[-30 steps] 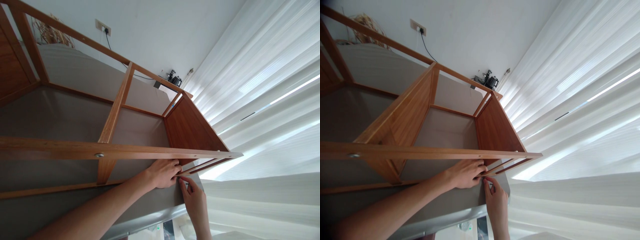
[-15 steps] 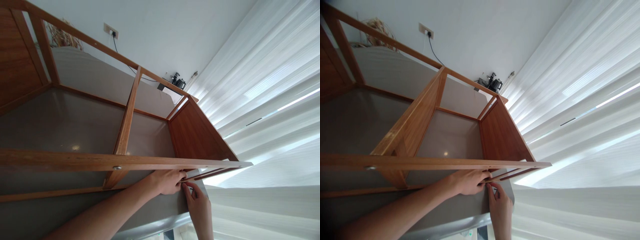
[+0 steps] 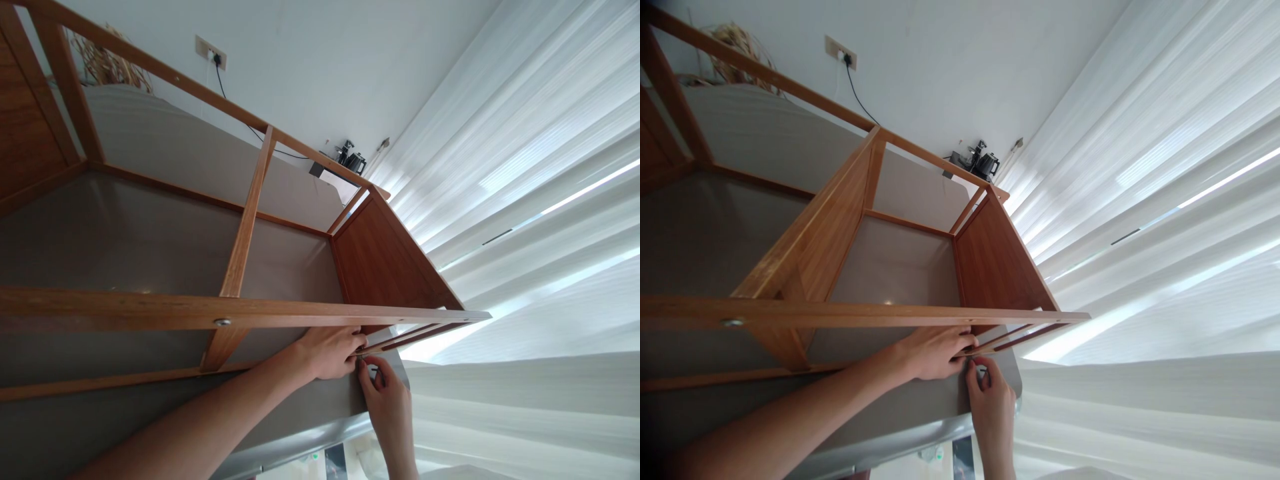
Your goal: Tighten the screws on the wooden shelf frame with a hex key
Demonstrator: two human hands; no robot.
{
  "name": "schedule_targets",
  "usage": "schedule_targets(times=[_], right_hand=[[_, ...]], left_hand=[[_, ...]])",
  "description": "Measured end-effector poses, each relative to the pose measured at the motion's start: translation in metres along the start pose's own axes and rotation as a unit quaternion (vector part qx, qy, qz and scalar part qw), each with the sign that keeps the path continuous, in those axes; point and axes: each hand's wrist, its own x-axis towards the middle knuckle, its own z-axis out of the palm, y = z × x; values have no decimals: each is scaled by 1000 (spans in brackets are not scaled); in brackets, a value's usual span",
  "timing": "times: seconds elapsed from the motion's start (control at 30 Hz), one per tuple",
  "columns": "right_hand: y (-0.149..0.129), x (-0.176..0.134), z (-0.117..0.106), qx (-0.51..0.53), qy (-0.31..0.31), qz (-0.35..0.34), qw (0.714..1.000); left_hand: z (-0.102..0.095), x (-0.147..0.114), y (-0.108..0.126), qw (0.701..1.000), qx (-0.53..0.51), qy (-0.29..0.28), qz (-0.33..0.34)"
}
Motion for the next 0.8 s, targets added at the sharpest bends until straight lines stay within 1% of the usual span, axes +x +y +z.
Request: schedule_targets(times=[0.23,0.4,0.53,0.63,0.73,0.8], right_hand=[[-1,-2,1,-13,19,-1,1000],[0,-2,-1,-23,15,-4,1000],[3,-3,0,-15,20,-1,1000],[3,-6,1,0,46,0,999],[2,-8,4,10,77,1,997],[1,-9,6,10,84,-2,996]], left_hand=[[-1,0,1,1000,-8,-9,-6],[-2,0,2,1000,-1,-19,-9],[0,1,3,999,-19,-44,-24],[-1,1,4,997,-35,-53,-36],[-7,0,5,997,-42,-54,-42],[-12,0,5,996,-45,-57,-48]])
